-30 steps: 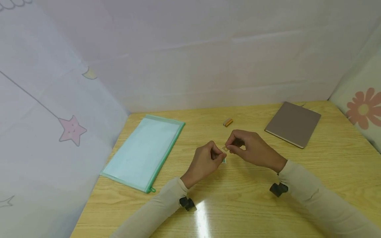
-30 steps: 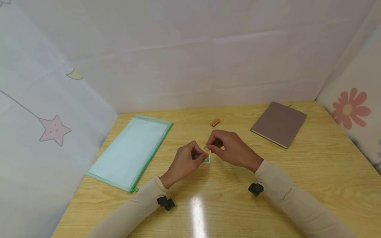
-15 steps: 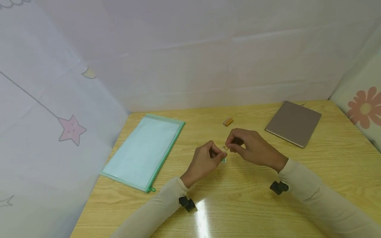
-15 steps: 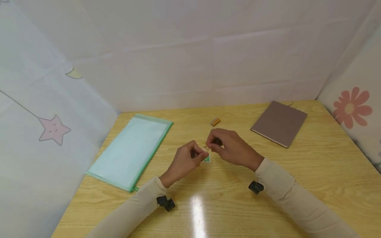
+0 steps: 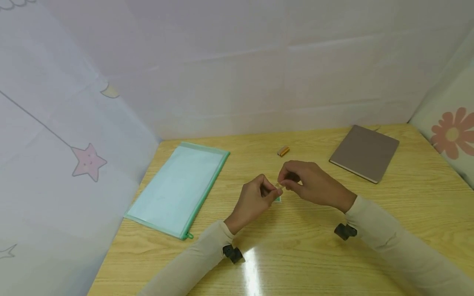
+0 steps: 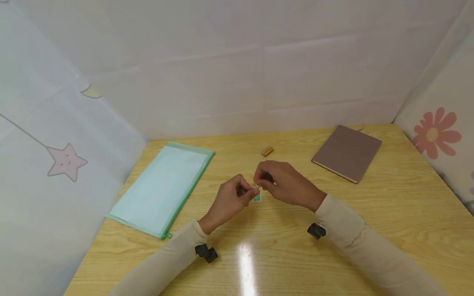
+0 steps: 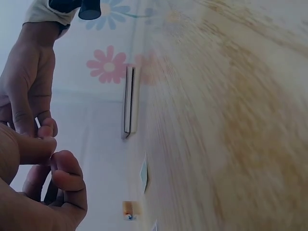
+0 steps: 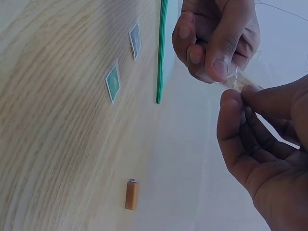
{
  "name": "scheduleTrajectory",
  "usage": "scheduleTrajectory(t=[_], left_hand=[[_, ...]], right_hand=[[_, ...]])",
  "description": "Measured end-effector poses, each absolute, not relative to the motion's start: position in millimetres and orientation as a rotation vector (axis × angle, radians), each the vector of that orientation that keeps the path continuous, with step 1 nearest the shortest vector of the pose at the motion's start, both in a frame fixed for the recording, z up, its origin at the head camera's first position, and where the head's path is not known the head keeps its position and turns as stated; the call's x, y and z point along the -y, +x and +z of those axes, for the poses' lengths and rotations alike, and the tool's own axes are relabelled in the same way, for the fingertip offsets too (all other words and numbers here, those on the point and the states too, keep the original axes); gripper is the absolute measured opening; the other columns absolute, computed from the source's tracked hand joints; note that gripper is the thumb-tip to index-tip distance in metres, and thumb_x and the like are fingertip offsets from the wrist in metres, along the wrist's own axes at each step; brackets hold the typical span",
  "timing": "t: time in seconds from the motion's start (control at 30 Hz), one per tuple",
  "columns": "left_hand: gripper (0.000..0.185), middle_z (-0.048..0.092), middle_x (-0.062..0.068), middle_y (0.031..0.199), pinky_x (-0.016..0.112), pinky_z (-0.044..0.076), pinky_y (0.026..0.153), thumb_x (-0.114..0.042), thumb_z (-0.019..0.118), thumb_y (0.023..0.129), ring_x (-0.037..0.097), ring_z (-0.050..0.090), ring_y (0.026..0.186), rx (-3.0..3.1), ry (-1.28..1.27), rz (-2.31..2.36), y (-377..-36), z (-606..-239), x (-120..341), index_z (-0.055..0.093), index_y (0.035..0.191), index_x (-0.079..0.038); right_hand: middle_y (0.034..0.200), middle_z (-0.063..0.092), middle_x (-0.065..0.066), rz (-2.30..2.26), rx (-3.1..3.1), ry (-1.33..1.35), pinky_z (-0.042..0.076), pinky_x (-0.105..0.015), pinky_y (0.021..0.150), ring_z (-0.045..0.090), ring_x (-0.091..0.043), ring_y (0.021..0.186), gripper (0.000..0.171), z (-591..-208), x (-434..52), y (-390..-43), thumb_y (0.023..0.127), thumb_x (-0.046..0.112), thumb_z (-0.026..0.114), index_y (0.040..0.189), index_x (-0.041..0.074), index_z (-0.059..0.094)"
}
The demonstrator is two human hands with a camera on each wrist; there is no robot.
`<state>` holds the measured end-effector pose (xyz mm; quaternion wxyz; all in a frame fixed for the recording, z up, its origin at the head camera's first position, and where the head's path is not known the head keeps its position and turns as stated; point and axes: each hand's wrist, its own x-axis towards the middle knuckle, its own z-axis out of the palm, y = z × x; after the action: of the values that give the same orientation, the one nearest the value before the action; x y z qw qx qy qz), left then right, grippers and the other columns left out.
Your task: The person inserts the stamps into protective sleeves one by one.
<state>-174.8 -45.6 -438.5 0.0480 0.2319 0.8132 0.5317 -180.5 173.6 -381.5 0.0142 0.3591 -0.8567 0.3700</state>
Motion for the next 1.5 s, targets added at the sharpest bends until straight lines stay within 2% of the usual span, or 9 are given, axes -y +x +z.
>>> scheduleTrajectory(t=[0.23, 0.47, 0.63, 0.93, 1.1, 1.2, 1.37, 1.5], left_hand=[[0.02, 0.066, -0.003, 0.083, 0.026, 0.05, 0.055, -0.029, 0.07, 0.097, 0.012, 0.062, 0.066, -2.504, 0.736, 1.582, -172.9, -435.1, 44.3, 0.059, 0.096, -0.013], [0.022, 0.066, -0.002, 0.082, 0.026, 0.051, 0.054, -0.032, 0.07, 0.097, 0.012, 0.062, 0.066, -2.488, 0.722, 1.595, -173.2, -435.9, 43.8, 0.059, 0.097, -0.013], [0.022, 0.067, 0.001, 0.082, 0.026, 0.05, 0.053, -0.032, 0.069, 0.098, 0.013, 0.063, 0.063, -2.477, 0.741, 1.581, -172.9, -435.2, 43.8, 0.058, 0.097, -0.012], [0.023, 0.065, -0.001, 0.078, 0.025, 0.047, 0.051, -0.033, 0.069, 0.097, 0.013, 0.061, 0.061, -2.472, 0.733, 1.58, -172.9, -433.4, 44.1, 0.058, 0.095, -0.013], [0.025, 0.067, 0.007, 0.08, 0.025, 0.047, 0.051, -0.036, 0.069, 0.097, 0.014, 0.062, 0.061, -2.445, 0.723, 1.568, -172.6, -434.2, 42.1, 0.058, 0.096, -0.013], [0.026, 0.069, 0.003, 0.082, 0.026, 0.049, 0.052, -0.036, 0.07, 0.097, 0.013, 0.063, 0.062, -2.441, 0.728, 1.549, -172.8, -434.7, 40.2, 0.058, 0.098, -0.013], [0.019, 0.066, -0.005, 0.079, 0.025, 0.048, 0.051, -0.031, 0.07, 0.098, 0.011, 0.059, 0.061, -2.497, 0.707, 1.456, -172.4, -436.0, 39.9, 0.06, 0.097, -0.014], [0.017, 0.064, -0.006, 0.079, 0.023, 0.047, 0.053, -0.028, 0.069, 0.098, 0.008, 0.057, 0.062, -2.538, 0.698, 1.347, -170.3, -439.3, 41.7, 0.06, 0.094, -0.014]], right_hand=[[0.103, 0.062, 0.011, 1.104, 2.69, 1.074, 0.052, -0.027, 0.065, 0.064, -0.005, 0.081, 0.015, -383.0, -174.2, -179.7, 0.098, 0.013, 0.068, 0.112, 0.018, 0.064], [0.095, 0.062, 0.01, 1.11, 2.683, 1.044, 0.052, -0.027, 0.065, 0.061, -0.005, 0.078, 0.013, -385.2, -173.0, -178.9, 0.097, 0.01, 0.068, 0.105, 0.019, 0.064], [0.095, 0.062, 0.01, 1.085, 2.652, 1.076, 0.052, -0.026, 0.065, 0.061, -0.004, 0.078, 0.014, -384.7, -172.9, -178.5, 0.096, 0.008, 0.069, 0.105, 0.018, 0.064], [0.096, 0.061, 0.012, 1.068, 2.676, 1.14, 0.052, -0.025, 0.066, 0.061, -0.004, 0.078, 0.014, -386.6, -173.2, -180.6, 0.096, 0.01, 0.07, 0.106, 0.019, 0.065], [0.094, 0.064, 0.008, 1.097, 2.716, 1.094, 0.052, -0.027, 0.065, 0.062, -0.005, 0.077, 0.013, -385.5, -174.1, -180.6, 0.097, 0.012, 0.07, 0.106, 0.02, 0.064], [0.094, 0.067, 0.006, 1.12, 2.759, 1.038, 0.052, -0.028, 0.066, 0.064, -0.008, 0.079, 0.009, -384.4, -181.2, -184.6, 0.099, 0.016, 0.068, 0.106, 0.02, 0.065], [0.094, 0.069, 0.004, 1.215, 2.882, 0.914, 0.054, -0.032, 0.067, 0.067, -0.02, 0.08, 0.006, -395.6, -203.5, -200.1, 0.1, 0.02, 0.066, 0.106, 0.018, 0.067], [0.094, 0.069, 0.003, 1.257, 3.023, 0.86, 0.054, -0.033, 0.073, 0.066, -0.018, 0.083, 0.007, -419.7, -217.9, -212.5, 0.101, 0.019, 0.064, 0.105, 0.014, 0.068]])
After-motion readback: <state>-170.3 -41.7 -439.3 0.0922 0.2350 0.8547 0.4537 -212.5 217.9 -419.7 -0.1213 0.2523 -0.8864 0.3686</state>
